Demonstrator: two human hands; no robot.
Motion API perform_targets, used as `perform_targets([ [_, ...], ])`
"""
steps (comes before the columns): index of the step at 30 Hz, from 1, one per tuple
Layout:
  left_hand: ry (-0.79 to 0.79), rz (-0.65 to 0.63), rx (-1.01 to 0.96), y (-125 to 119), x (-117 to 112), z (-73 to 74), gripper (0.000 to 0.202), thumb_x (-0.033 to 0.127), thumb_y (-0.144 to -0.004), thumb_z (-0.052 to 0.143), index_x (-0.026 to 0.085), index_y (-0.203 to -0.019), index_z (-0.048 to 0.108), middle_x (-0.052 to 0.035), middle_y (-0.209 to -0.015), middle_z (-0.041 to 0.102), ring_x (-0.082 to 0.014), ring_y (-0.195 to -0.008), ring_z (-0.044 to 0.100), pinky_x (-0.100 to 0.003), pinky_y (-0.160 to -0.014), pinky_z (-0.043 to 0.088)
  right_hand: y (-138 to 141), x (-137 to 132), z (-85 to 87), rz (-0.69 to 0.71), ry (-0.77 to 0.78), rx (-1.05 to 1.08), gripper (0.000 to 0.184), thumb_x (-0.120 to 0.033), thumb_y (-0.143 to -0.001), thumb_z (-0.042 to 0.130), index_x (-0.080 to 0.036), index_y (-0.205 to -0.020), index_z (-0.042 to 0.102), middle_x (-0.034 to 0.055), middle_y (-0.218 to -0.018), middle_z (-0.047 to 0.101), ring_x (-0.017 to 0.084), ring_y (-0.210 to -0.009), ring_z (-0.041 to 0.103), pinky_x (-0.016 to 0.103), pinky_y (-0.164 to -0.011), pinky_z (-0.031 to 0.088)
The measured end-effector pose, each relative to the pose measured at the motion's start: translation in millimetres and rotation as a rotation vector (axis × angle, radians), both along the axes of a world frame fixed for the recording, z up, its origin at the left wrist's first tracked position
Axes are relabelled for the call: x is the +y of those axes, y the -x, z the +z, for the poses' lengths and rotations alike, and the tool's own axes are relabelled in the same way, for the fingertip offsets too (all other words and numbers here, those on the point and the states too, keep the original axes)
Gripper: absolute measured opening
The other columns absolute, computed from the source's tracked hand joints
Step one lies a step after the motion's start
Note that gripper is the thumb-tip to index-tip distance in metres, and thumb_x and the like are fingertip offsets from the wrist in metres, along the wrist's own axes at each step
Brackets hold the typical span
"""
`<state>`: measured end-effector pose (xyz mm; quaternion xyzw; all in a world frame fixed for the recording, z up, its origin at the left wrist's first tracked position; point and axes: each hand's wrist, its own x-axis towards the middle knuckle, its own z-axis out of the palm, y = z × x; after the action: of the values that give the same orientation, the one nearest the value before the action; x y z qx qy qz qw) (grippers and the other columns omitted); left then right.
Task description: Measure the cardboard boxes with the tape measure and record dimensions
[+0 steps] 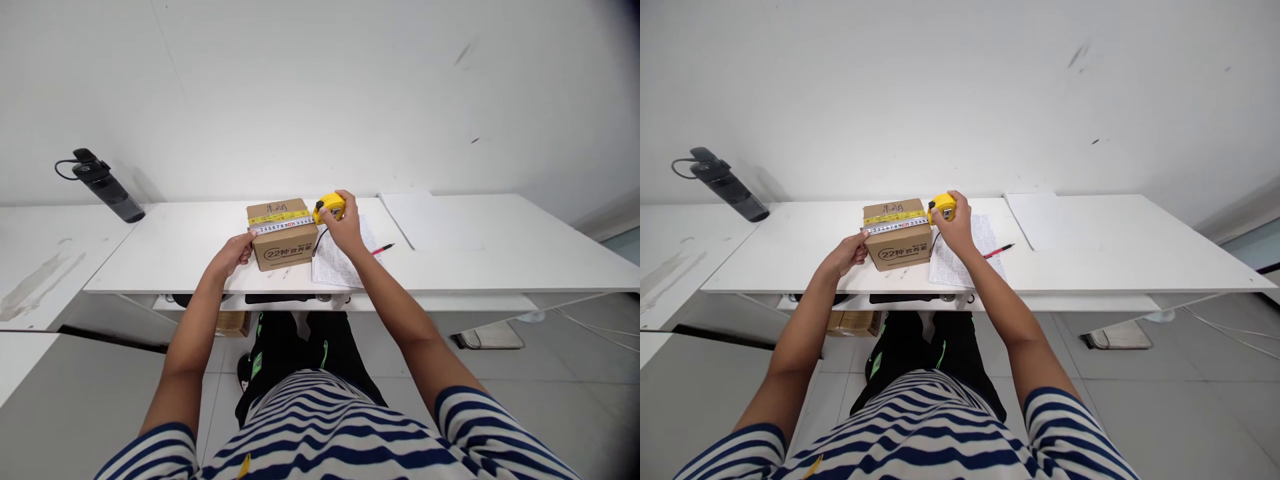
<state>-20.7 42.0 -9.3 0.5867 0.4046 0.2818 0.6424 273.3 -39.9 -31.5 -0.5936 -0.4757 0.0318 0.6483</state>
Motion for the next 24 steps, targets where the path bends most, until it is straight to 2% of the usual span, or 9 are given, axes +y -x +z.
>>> perform_targets([
  [4,-0.05,0.1,0.011,-7,-4,0.4,0.049,0.053,-0.085,0.071,0.023,-0.066,0.037,0.0084,-0.055,0.028,-0.006,-0.046,0.026,-0.02,-0.045,0.022,-2,-2,-1.4,0.012,0.008,-0.021,0.064,-0.058,-0.086,0.069,-0.027,-0.139,0.051,0.0119,-0.139,0.055,0.03,-0.127,0.054,0.052,-0.108,0.05],
  [8,-0.259,0.179,0.018,-13,-6,1.0,0.039,0.041,-0.087,0.066,0.021,-0.063,0.042,0.0049,-0.056,0.039,-0.008,-0.049,0.034,-0.023,-0.049,0.026,-7,-3,-2.9,0.024,0.011,-0.022,0.07,-0.065,-0.085,0.071,-0.028,-0.141,0.052,0.0126,-0.141,0.055,0.032,-0.131,0.053,0.057,-0.112,0.048],
  [11,-0.433,0.217,0.061,-12,-6,2.9,0.04,0.037,-0.088,0.065,0.021,-0.06,0.043,0.0039,-0.055,0.043,-0.0094,-0.053,0.038,-0.023,-0.052,0.03,-10,-7,-4.6,0.046,-0.002,-0.004,0.076,-0.071,-0.083,0.072,-0.03,-0.144,0.052,0.0123,-0.144,0.054,0.033,-0.137,0.051,0.06,-0.113,0.048],
  [14,-0.533,0.243,0.067,-9,-6,8.6,0.039,0.034,-0.088,0.065,0.02,-0.058,0.044,0.0034,-0.056,0.046,-0.01,-0.056,0.041,-0.023,-0.055,0.034,-5,-22,-4.6,0.051,-0.032,0.04,0.078,-0.072,-0.081,0.074,-0.03,-0.143,0.054,0.0119,-0.141,0.053,0.033,-0.135,0.053,0.056,-0.105,0.055],
  [17,-0.55,0.233,-0.035,-7,-5,20.9,0.031,0.031,-0.087,0.067,0.02,-0.063,0.052,0.0022,-0.061,0.053,-0.01,-0.058,0.046,-0.023,-0.059,0.04,11,-52,-3.6,0.02,-0.089,0.067,0.071,-0.068,-0.08,0.077,-0.029,-0.136,0.057,0.0106,-0.134,0.052,0.03,-0.128,0.055,0.047,-0.093,0.06],
  [21,-0.462,0.2,-0.157,-17,-4,48.9,0.027,0.034,-0.09,0.069,0.02,-0.072,0.056,0.0012,-0.066,0.056,-0.0098,-0.058,0.049,-0.022,-0.059,0.044,54,-97,-10.8,-0.041,-0.17,0.057,0.059,-0.058,-0.076,0.084,-0.028,-0.119,0.057,0.0073,-0.12,0.053,0.026,-0.115,0.057,0.047,-0.096,0.057],
  [24,-0.386,0.162,-0.197,-41,0,72.1,0.031,0.04,-0.096,0.064,0.021,-0.074,0.052,0.0011,-0.068,0.052,-0.0108,-0.059,0.051,-0.022,-0.059,0.047,98,-120,-26.4,0.065,-0.109,0.22,0.053,-0.05,-0.074,0.086,-0.026,-0.107,0.053,0.0039,-0.109,0.052,0.021,-0.099,0.057,0.042,-0.092,0.056],
])
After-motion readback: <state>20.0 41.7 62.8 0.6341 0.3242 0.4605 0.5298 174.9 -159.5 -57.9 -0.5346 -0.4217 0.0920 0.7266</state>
